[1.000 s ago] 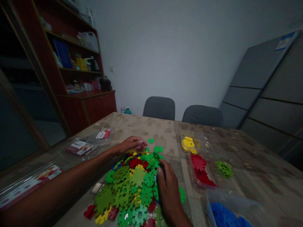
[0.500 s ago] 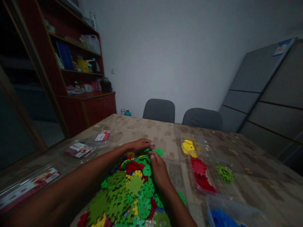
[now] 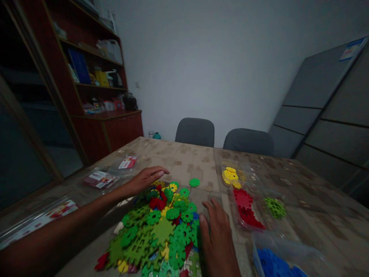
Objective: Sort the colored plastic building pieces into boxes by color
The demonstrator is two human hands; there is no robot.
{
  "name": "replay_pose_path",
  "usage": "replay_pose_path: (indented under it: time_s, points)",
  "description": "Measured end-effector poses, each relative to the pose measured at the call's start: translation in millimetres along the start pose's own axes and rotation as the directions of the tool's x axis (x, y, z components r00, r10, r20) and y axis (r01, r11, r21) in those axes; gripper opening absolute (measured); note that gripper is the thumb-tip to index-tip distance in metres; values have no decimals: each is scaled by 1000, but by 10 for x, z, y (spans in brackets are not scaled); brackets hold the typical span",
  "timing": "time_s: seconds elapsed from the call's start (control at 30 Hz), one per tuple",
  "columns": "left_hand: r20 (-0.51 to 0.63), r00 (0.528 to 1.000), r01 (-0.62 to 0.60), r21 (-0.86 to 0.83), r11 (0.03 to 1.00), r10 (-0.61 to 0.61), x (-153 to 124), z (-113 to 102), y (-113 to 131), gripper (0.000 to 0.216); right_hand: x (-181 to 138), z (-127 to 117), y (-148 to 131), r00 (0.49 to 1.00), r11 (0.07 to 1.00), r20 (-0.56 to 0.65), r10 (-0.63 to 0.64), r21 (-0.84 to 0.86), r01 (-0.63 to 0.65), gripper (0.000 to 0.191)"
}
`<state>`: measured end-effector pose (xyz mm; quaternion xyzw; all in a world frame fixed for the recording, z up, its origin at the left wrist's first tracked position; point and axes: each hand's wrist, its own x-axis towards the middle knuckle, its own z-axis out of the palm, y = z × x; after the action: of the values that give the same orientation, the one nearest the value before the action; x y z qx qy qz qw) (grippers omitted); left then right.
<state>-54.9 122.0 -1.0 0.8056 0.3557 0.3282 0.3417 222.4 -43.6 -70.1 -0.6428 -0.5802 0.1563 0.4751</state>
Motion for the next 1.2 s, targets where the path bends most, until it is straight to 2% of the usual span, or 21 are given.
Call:
replay_pose_path:
  time_s: [0.1,0.17,0.27,0.4,0.5,0.6,0.67,0.7,0.77,0.83,0.9,1.0,1.1,1.2]
  points:
    - [-204,976,90,65,994,-75,-461,-9,-62,52,-185,-24,487,993,993,65,95,-81,-89,67]
    - [-280,951,149,42,988,-131,-721,82,-72,47,-247,18,537,982,991,138,129,-61,-121,70]
    - [-277,946,174,-11,985,-171,-914,255,-65,45,-188,124,230,975,993,202,88,57,-102,63]
    - [-280,951,128,-22,992,-129,-885,311,-63,41,81,161,-222,981,987,189,-29,160,-2,49]
    - [-221,974,46,-6,999,-47,-865,155,-46,32,243,73,-265,982,998,179,-65,34,60,40]
    - [-77,997,-12,116,993,21,-934,-97,39,25,284,-50,-224,950,987,306,-68,-121,110,35]
    - [83,996,-30,193,981,14,-1010,-255,152,26,272,-130,-259,916,970,399,-28,-210,121,35]
    - [184,983,-32,213,977,-8,-1050,-318,220,27,264,-166,-299,893,961,451,-6,-246,130,37]
    - [371,926,-17,233,972,-73,-1122,-394,359,39,246,-219,-398,829,944,558,39,-293,153,45]
    - [469,874,6,245,970,-124,-1174,-403,462,56,229,-230,-478,760,937,646,70,-304,171,55]
    - [474,868,21,265,964,-150,-1199,-359,498,61,218,-191,-503,739,936,670,77,-304,179,59]
    - [442,886,1,300,954,-139,-1191,-269,428,47,247,-93,-460,774,943,632,34,-277,186,45]
    - [426,902,-76,308,948,-66,-1151,-225,300,28,335,-55,-440,822,960,570,12,-237,150,35]
    - [432,901,-162,272,949,30,-1104,-246,247,13,392,-113,-522,834,984,551,-29,-130,120,30]
